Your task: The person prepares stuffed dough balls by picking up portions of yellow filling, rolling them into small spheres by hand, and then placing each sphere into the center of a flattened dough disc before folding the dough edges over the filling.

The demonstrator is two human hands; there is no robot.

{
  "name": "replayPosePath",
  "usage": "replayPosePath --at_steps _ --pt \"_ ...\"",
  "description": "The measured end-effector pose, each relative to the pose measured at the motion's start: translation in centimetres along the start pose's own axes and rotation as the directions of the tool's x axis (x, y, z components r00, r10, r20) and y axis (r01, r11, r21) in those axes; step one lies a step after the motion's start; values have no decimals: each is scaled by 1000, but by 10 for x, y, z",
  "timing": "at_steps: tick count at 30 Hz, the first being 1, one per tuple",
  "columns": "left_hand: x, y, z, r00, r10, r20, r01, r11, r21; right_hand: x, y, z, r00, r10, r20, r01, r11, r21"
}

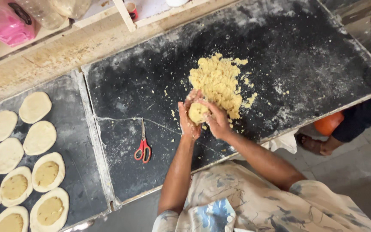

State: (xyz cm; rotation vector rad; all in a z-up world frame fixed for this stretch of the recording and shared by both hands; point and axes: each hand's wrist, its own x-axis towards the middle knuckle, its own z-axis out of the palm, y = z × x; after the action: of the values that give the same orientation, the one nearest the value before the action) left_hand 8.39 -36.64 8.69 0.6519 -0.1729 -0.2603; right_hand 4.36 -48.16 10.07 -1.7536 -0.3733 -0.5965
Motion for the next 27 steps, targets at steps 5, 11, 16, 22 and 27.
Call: replayPosePath --at_steps 5,11,16,22,27 --pt "-14 -16 10 981 -193 -20 190 977 -98 -9 -5 0 925 -372 -77 341 902 -265" --pt "-14 -13 17 957 -258 -130 252 965 -68 0 17 -6 909 416 -28 -410 904 121" --pt "-14 -14 4 935 -241 -262 241 970 -31 -1 13 -46 941 141 306 -112 988 -109" --pt "-9 -40 -26 938 -138 -317 194 969 153 -22 17 -64 944 -31 330 106 972 -212" --pt "-5 -61 -37 898 -60 -435 229 909 348 -30 41 -55 967 1 255 66 965 -256"
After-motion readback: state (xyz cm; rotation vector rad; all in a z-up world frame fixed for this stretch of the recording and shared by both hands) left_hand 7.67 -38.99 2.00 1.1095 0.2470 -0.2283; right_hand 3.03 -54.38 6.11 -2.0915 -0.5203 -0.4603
